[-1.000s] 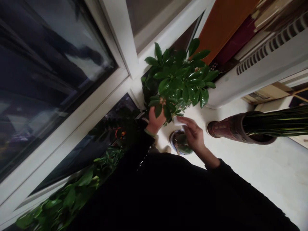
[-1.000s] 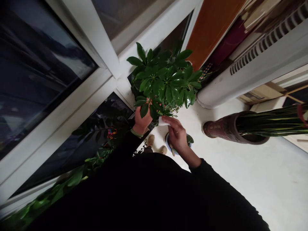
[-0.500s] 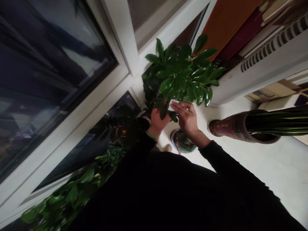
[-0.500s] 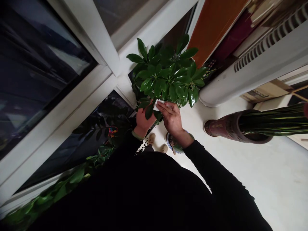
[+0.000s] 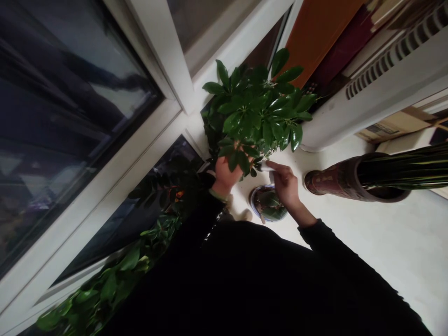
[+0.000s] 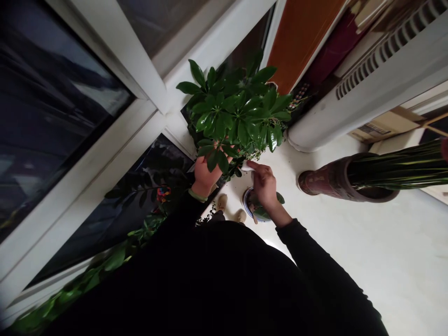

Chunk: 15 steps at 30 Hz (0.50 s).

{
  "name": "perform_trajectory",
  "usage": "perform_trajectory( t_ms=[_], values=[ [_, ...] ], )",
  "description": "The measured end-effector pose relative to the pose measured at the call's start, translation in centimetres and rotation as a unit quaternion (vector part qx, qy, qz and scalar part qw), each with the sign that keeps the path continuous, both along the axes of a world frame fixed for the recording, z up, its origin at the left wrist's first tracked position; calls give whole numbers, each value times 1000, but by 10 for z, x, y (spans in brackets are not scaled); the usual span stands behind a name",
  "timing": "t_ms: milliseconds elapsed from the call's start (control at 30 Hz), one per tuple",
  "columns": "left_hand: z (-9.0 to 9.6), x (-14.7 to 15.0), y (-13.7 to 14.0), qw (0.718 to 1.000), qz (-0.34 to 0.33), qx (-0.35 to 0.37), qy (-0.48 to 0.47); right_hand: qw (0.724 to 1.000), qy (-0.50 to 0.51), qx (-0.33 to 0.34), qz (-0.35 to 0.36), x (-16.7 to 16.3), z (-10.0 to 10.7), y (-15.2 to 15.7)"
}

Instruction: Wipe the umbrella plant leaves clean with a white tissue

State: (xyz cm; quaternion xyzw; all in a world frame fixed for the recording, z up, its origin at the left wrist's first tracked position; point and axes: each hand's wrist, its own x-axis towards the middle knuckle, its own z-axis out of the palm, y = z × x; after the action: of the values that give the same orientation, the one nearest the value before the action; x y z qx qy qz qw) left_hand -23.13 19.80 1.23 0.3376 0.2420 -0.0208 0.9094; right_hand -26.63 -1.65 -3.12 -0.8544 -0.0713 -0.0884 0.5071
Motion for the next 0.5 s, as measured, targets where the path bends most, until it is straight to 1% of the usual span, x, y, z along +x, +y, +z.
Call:
perform_trajectory(
  t_ms=[33,100,167,233,300,333,400,433,500],
  values=[
    [0,1,0,1000,-1,5,-2,1000,12,12,-17,-3,3,-3],
    [-1,1,-1,1000,-8,16,-3,999,10,35,-32,-8,16,-3],
    [-3,0,-3,999,-27,24,-11,998,-26,49,-15,-7,36,8],
    [-4,-2,-6,998,-40,55,-19,995,-89,24,26,1,54,27],
    [-5,-5,-8,995,-37,95,-16,989,-132,-23,65,16,63,48],
    [-5,-6,-9,993,-34,109,-11,986,-144,-45,74,24,63,57],
    [-4,-4,-10,992,-32,120,-1,980,-156,-87,93,36,55,73],
    [-3,-2,-11,993,-34,117,4,977,-157,-103,106,38,48,78],
    [-1,3,-13,996,-36,79,11,973,-151,-118,130,35,34,84]
  ],
)
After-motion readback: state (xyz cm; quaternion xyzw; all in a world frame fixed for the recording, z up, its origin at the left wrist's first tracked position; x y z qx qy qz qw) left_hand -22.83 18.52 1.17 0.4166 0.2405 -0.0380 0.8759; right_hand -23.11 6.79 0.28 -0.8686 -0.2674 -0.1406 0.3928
